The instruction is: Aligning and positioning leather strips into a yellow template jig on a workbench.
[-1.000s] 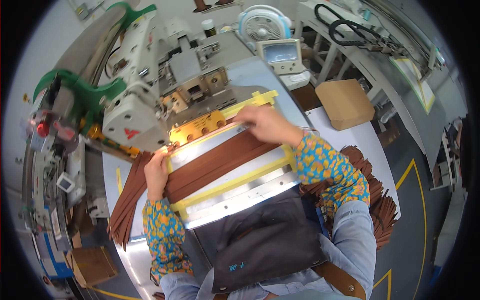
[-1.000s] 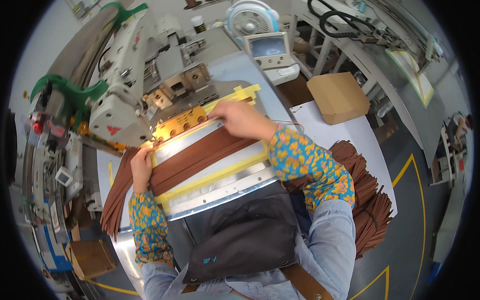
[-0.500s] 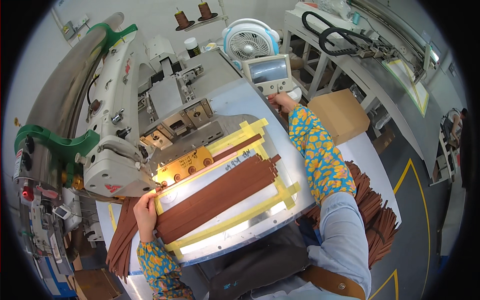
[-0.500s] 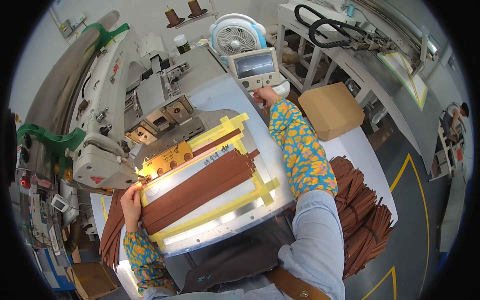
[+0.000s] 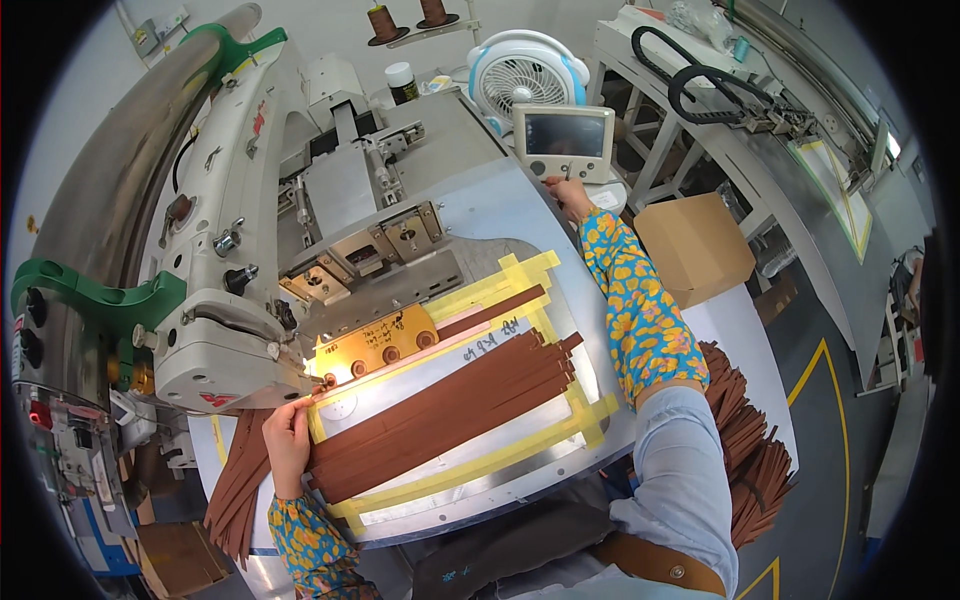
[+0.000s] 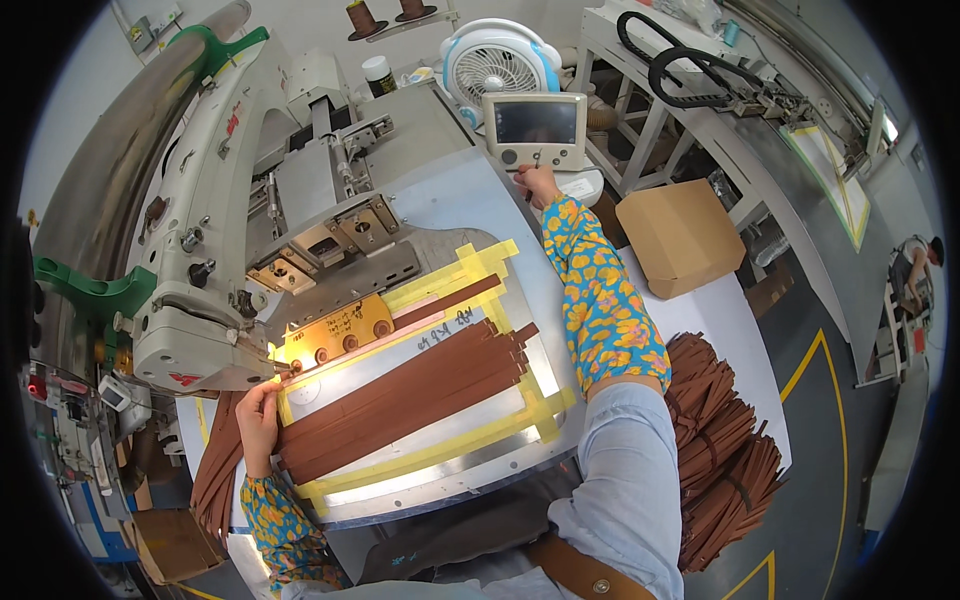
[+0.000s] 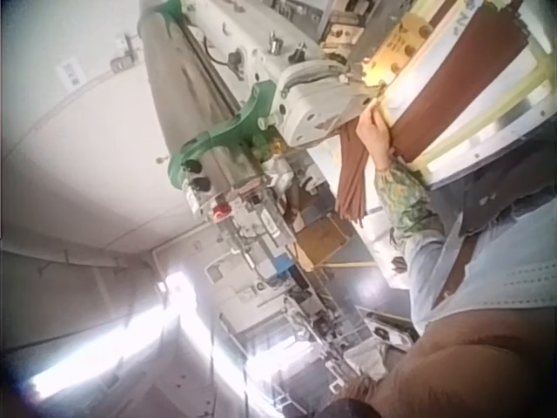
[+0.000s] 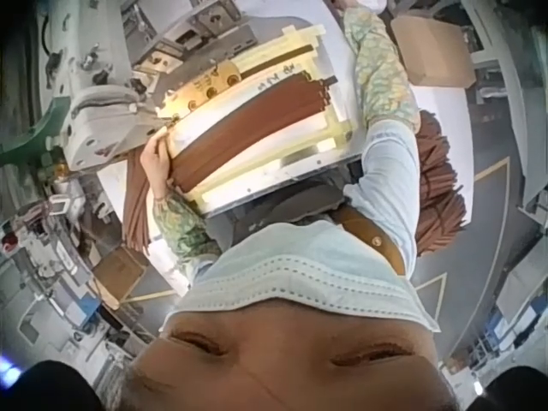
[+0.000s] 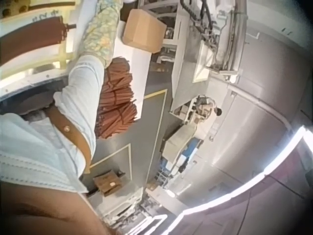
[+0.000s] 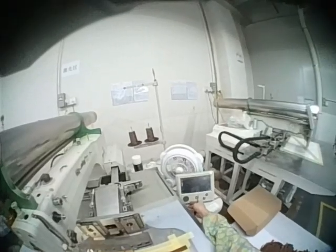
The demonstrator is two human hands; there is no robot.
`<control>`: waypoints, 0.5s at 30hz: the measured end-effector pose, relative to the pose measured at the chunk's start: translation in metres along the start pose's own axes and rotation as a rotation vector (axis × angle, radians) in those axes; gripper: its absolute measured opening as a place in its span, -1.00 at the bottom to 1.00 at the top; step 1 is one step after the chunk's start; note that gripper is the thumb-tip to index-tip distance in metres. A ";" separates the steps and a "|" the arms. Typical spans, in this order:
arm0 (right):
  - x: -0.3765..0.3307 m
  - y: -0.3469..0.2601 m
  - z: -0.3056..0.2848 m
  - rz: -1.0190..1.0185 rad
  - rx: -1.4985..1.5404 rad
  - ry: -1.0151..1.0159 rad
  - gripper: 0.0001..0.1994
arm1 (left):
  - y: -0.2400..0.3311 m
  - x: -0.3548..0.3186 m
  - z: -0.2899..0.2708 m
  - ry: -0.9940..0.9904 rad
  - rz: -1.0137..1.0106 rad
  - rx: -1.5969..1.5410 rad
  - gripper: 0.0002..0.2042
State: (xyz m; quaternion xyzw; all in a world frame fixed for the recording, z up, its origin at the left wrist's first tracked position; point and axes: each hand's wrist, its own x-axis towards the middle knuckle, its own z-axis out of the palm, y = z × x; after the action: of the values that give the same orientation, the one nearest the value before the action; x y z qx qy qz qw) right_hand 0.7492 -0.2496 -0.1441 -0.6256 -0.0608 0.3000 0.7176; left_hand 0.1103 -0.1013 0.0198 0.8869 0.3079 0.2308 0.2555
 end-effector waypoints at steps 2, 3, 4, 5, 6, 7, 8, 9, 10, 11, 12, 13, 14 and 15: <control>-0.010 -0.007 0.002 0.002 0.015 0.044 -0.78 | 0.000 -0.002 -0.001 0.001 -0.010 -0.008 -0.89; -0.015 -0.010 0.002 -0.012 0.018 0.043 -0.79 | 0.000 -0.003 -0.002 0.003 -0.025 0.000 -0.88; -0.018 -0.013 0.000 -0.031 0.023 0.046 -0.81 | 0.001 -0.002 -0.003 0.006 -0.034 0.006 -0.87; -0.021 -0.016 -0.004 -0.033 0.023 0.047 -0.81 | 0.002 -0.002 -0.003 0.006 -0.033 0.005 -0.87; -0.025 -0.020 -0.009 -0.013 -0.015 0.026 -0.82 | 0.001 -0.002 -0.001 0.004 -0.027 -0.020 -0.87; -0.028 -0.023 -0.011 0.006 -0.052 0.001 -0.83 | 0.001 -0.002 -0.001 0.004 -0.022 -0.041 -0.87; -0.032 -0.026 -0.015 0.007 -0.052 -0.005 -0.83 | -0.001 -0.002 -0.001 0.008 -0.026 -0.039 -0.87; -0.037 -0.027 -0.019 0.018 -0.063 -0.002 -0.84 | -0.003 -0.003 0.000 0.017 -0.011 -0.047 -0.87; -0.043 -0.028 -0.025 0.034 -0.076 0.002 -0.84 | -0.006 -0.003 0.003 0.023 0.001 -0.056 -0.87; -0.048 -0.032 -0.032 0.041 -0.079 -0.008 -0.84 | -0.008 -0.003 0.004 0.025 -0.010 -0.052 -0.87; -0.051 -0.039 -0.041 0.036 -0.149 -0.038 -0.82 | -0.010 0.001 0.006 0.027 0.036 -0.033 -0.88; -0.058 -0.042 -0.051 0.035 -0.218 -0.060 -0.80 | -0.011 0.006 0.007 0.019 0.084 -0.017 -0.88; -0.068 -0.048 -0.057 0.035 -0.220 -0.044 -0.78 | -0.007 0.008 0.007 0.018 0.094 -0.019 -0.88; -0.081 -0.056 -0.057 0.036 -0.222 -0.031 -0.76 | -0.003 0.009 0.007 0.019 0.102 -0.019 -0.88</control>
State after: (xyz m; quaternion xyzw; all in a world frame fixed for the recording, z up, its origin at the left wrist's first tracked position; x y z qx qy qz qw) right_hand 0.7293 -0.3418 -0.0805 -0.6975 -0.0937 0.3139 0.6373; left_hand 0.1193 -0.0956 0.0151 0.8967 0.2627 0.2549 0.2487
